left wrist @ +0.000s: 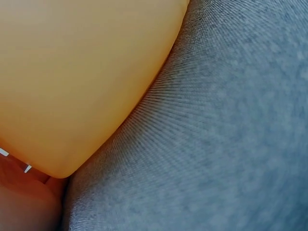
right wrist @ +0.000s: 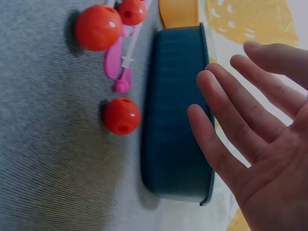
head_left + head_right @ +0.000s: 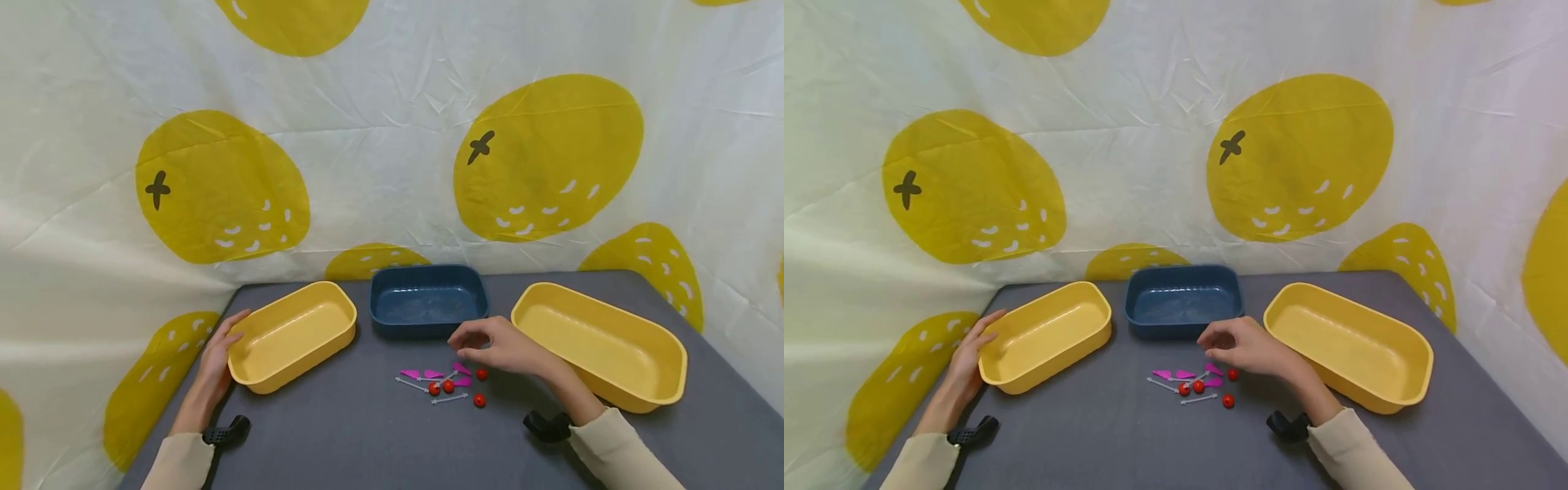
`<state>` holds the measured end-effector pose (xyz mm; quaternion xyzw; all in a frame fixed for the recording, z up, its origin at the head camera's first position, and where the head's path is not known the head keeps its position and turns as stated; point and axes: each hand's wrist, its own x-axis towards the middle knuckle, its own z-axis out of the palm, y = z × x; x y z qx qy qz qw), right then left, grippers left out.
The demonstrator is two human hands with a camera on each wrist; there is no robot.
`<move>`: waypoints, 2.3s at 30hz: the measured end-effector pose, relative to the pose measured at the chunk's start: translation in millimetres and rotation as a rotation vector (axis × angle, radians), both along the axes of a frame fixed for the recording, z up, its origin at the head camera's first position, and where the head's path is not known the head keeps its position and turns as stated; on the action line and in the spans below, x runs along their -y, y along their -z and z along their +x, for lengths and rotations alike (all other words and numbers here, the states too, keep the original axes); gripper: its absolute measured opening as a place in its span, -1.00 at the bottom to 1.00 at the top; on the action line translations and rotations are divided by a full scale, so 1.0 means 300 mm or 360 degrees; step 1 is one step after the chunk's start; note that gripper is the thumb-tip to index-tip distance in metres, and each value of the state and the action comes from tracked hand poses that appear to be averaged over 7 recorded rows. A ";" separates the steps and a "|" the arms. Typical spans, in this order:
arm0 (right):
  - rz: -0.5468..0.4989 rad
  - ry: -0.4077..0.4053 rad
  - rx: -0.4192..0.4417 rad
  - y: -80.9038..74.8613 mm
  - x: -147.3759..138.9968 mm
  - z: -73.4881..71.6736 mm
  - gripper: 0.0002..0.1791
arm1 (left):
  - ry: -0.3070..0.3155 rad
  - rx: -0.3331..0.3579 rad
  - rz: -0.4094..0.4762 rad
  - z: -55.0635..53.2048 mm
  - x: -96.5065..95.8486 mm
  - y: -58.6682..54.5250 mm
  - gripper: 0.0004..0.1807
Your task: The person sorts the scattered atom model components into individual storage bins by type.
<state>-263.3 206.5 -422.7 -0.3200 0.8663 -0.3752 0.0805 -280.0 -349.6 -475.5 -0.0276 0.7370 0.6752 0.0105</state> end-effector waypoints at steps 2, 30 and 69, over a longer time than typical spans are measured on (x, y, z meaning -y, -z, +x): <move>0.0010 -0.0015 0.0016 0.007 0.005 -0.001 -0.78 | -0.0005 -0.0014 0.0008 -0.005 -0.001 -0.007 -0.43; 0.0135 -0.0119 -0.0083 0.118 0.019 -0.021 -0.90 | 0.0044 -0.0038 -0.0012 -0.034 -0.018 -0.018 -0.41; 0.0087 -0.0019 -0.0080 0.088 0.015 -0.021 -0.94 | 0.0058 -0.0033 -0.0070 0.001 0.002 0.009 -0.40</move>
